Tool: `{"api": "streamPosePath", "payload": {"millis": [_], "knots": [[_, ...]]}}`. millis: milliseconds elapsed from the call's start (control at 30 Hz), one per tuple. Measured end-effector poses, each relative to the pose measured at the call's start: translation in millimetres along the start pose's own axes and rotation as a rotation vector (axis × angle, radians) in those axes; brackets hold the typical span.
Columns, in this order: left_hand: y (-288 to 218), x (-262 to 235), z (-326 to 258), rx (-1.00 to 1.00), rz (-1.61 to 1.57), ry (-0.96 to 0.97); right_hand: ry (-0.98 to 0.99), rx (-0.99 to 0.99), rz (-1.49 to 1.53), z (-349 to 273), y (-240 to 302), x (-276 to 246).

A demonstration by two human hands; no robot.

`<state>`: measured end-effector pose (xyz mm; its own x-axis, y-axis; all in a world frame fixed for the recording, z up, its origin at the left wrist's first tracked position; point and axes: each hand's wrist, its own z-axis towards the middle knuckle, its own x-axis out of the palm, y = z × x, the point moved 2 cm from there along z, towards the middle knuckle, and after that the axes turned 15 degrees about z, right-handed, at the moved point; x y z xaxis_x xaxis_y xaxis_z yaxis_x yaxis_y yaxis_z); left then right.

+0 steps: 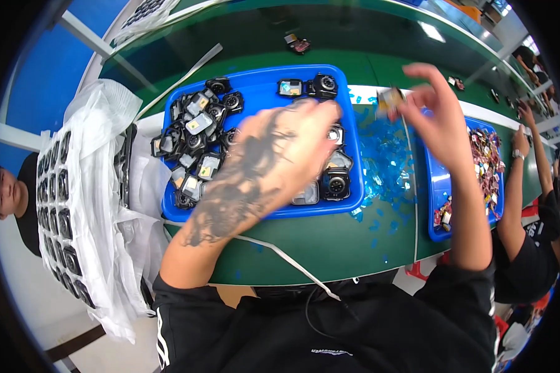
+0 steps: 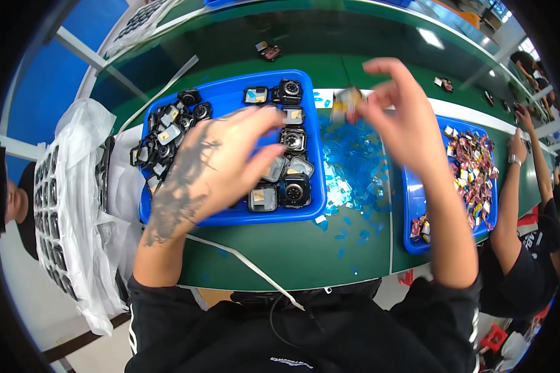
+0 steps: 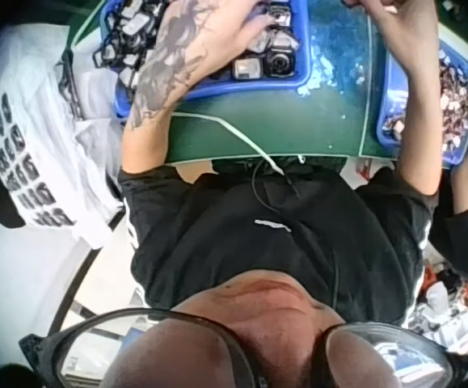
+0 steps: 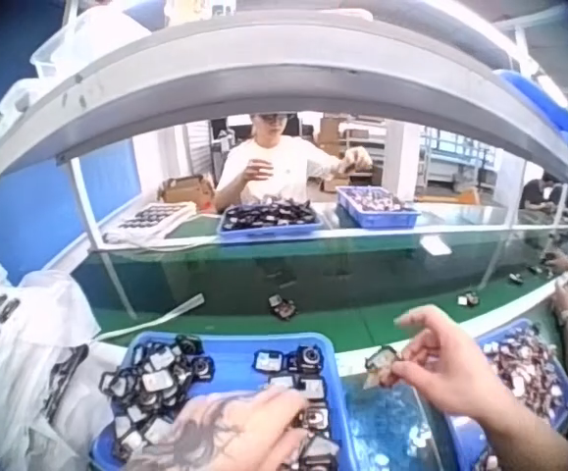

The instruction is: Assembling smartwatches by connecting batteries and wiring to the main watch body at an electronics assembly line.

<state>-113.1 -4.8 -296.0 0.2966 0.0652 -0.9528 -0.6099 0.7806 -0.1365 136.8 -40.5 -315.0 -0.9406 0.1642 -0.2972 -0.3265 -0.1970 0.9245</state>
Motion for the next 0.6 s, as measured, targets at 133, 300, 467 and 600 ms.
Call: {"api": "streamPosePath", "payload": {"millis": [133, 300, 467, 600], "knots": [[30.6, 12.9, -43.1, 0.112, 0.402, 0.01, -0.008, 0.308, 0.11, 92.8, -63.0, -25.3], [32.0, 21.9, -34.4, 0.065, 0.245, 0.33, -0.155, 0.3, -0.392, 125.0, -134.6, -39.7], [29.2, 20.1, -26.1, 0.018, 0.151, 0.413, -0.221, 0.346, -0.389, 109.7, -126.1, -39.8], [23.6, 9.9, -11.3, 0.006, 0.081, 0.415, -0.285, 0.366, -0.111, 98.2, -130.7, -75.3]]}}
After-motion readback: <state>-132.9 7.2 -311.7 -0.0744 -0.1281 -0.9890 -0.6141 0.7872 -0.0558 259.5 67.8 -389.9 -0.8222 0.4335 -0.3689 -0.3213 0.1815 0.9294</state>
